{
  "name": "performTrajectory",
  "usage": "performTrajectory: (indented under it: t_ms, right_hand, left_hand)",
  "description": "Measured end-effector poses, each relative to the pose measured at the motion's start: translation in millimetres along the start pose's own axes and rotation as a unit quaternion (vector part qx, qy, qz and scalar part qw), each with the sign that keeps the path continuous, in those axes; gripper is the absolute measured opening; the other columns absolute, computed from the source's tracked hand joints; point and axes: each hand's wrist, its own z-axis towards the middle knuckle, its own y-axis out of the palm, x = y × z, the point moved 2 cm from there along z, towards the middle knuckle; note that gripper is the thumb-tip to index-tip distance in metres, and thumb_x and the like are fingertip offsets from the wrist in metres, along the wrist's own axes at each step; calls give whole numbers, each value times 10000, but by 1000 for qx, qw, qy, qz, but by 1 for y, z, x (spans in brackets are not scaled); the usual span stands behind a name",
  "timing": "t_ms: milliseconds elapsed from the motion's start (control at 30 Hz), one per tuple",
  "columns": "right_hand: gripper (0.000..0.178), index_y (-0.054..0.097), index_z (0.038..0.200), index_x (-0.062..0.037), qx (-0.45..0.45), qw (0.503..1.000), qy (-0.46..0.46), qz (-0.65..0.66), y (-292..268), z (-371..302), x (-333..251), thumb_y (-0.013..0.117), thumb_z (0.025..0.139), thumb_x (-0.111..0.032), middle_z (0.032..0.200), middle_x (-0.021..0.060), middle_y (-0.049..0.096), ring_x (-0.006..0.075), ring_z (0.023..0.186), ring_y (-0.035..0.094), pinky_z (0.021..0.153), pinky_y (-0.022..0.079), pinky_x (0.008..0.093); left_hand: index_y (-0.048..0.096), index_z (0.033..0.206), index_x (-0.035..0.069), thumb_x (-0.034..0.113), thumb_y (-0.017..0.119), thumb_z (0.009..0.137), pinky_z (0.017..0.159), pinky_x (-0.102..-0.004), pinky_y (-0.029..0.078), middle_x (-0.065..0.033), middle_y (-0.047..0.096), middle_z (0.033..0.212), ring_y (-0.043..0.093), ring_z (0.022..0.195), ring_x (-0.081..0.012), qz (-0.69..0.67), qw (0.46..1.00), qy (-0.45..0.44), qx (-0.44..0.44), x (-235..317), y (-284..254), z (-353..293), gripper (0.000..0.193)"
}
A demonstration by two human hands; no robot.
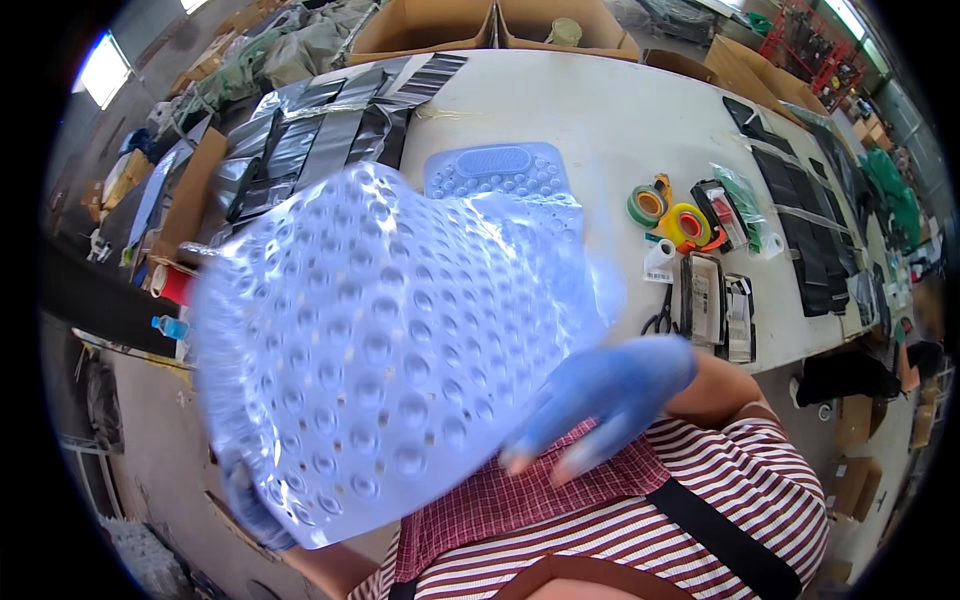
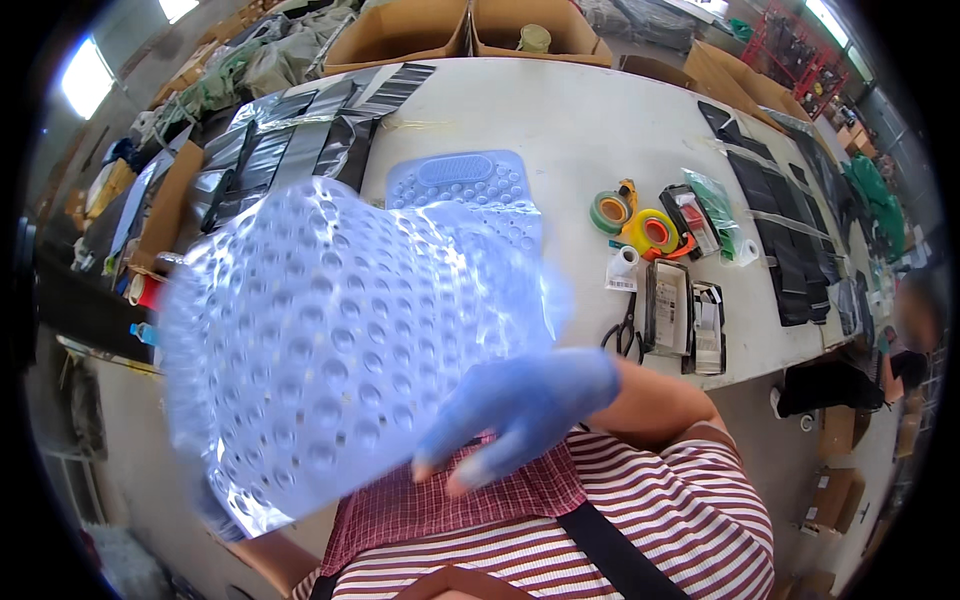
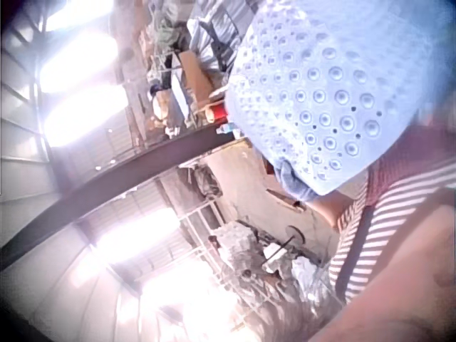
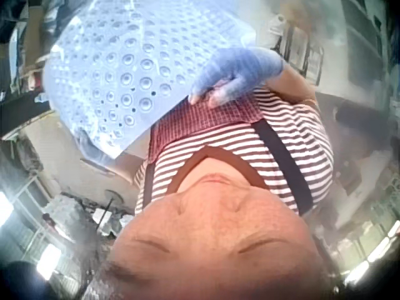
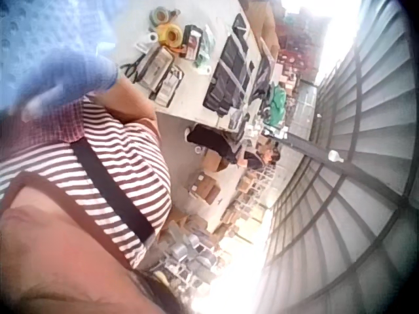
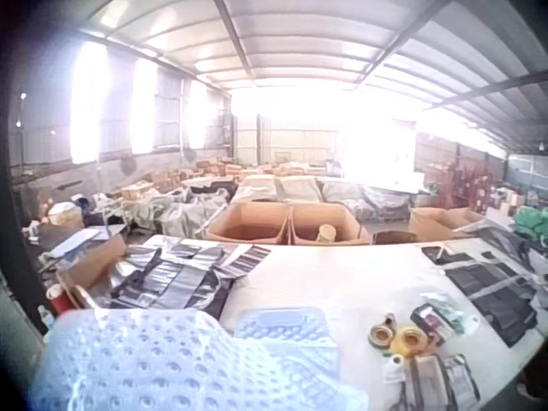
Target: The person rolls a blue bubble wrap sheet into a tube and secures it with tape. They then place the rolled bubble wrap into a clear plastic bag and seal it with tape. The person repeats this process with another sheet of bubble wrap.
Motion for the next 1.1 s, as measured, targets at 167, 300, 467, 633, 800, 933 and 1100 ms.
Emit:
performTrajectory:
  t_ms: [167,300,467,633,800,933,1100]
  right_hand:
    - [402,568,1267,35,482,838,229,-110,-81,-25,107,590,943,-202,1104,128,673,185,1025,634,916,497,342]
    - [648,521,1324,6,435,580,579,-372,-91,-52,270,513,922,-503,1294,224,552,348,1158,577,976,455,450]
    - [745,469,1322,11,327,633,582,-392,-61,-35,315,529,890,-594,1287,276,548,429,1154,571,944,477,470]
    - [622,570,1191,20,430,600,608,-293,-43,4,295,647,857,-500,1176,260,623,397,1107,611,897,506,456]
    - [451,641,1096,37,603,699,370,-103,-56,-10,241,721,840,-325,1095,163,654,265,957,651,829,527,397]
    - [234,650,958,-50,709,686,32,160,-42,-22,157,675,868,-264,838,56,641,132,788,641,728,528,290]
    - [271,595,1086,-40,720,643,54,257,11,9,156,662,882,-206,868,50,629,174,706,657,502,549,294]
  left_hand:
    - [564,1246,-31,224,589,822,923,-368,475,-152,609,1178,584,1079,-240,195,979,57,-25,44,-41,61,495]
    - [609,1184,-33,176,597,850,853,-276,474,-73,641,1078,595,993,-156,287,954,-32,-82,33,-30,125,394]
    - [642,1131,-19,166,637,864,821,-257,483,-40,658,1004,612,908,-129,294,938,-26,-184,23,-11,174,325]
    - [646,1161,-23,140,625,879,819,-246,487,-48,669,1018,618,895,-118,310,919,0,-245,37,47,205,327]
    - [671,1137,7,142,635,883,856,-281,497,-62,653,1102,620,982,-155,407,827,231,-312,60,136,241,290]
    - [660,1136,-4,172,589,933,878,-294,514,-91,664,1091,633,1033,-155,355,823,185,-403,86,251,269,279]
    - [620,1225,-17,218,589,944,910,-252,478,-98,673,1094,635,1034,-152,376,837,242,-315,75,328,410,369]
